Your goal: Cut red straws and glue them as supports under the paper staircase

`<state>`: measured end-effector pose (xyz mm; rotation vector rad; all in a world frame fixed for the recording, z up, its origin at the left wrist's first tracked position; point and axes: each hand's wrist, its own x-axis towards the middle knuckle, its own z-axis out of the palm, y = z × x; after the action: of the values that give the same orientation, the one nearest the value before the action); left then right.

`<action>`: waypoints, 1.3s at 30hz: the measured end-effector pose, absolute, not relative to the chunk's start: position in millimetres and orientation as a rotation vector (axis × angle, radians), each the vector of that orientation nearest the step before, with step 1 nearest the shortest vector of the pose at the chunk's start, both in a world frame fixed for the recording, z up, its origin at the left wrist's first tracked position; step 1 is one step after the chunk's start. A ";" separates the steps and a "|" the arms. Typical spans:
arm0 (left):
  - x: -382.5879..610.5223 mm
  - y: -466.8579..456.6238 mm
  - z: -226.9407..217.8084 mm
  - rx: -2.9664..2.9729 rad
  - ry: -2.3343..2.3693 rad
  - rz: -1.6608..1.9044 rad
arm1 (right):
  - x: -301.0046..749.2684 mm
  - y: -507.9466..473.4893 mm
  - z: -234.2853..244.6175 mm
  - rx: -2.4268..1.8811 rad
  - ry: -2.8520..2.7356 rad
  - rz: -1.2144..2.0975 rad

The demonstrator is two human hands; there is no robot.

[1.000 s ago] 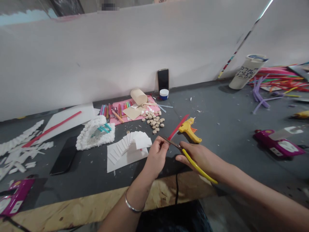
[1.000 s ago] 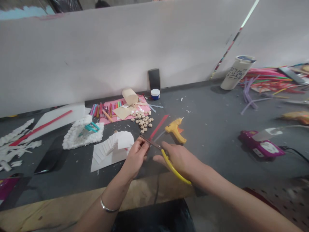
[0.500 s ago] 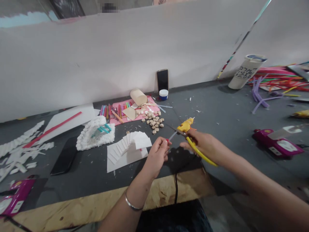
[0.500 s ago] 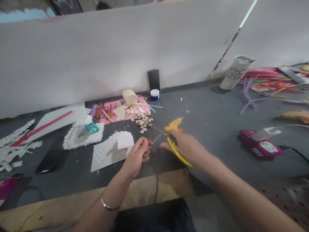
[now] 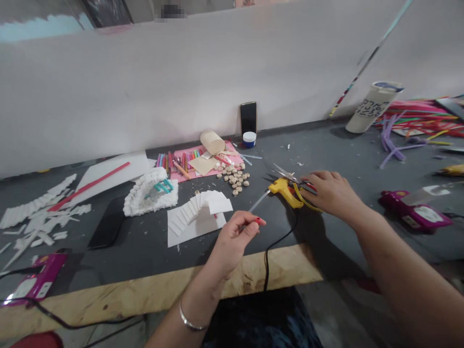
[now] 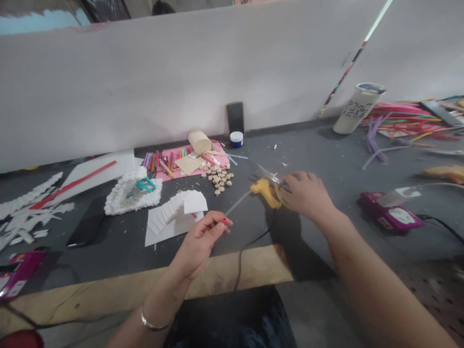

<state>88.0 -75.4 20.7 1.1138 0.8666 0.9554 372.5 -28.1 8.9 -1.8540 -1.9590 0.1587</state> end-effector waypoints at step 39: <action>-29.9 -3.2 19.8 2.143 1.545 0.332 | 214.3 -30.3 -23.6 -1.295 -1.390 1.032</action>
<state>-29.9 -3.2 19.8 2.1435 1.5452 0.3318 214.3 -30.3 -23.6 -1.2951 -1.3904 1.0324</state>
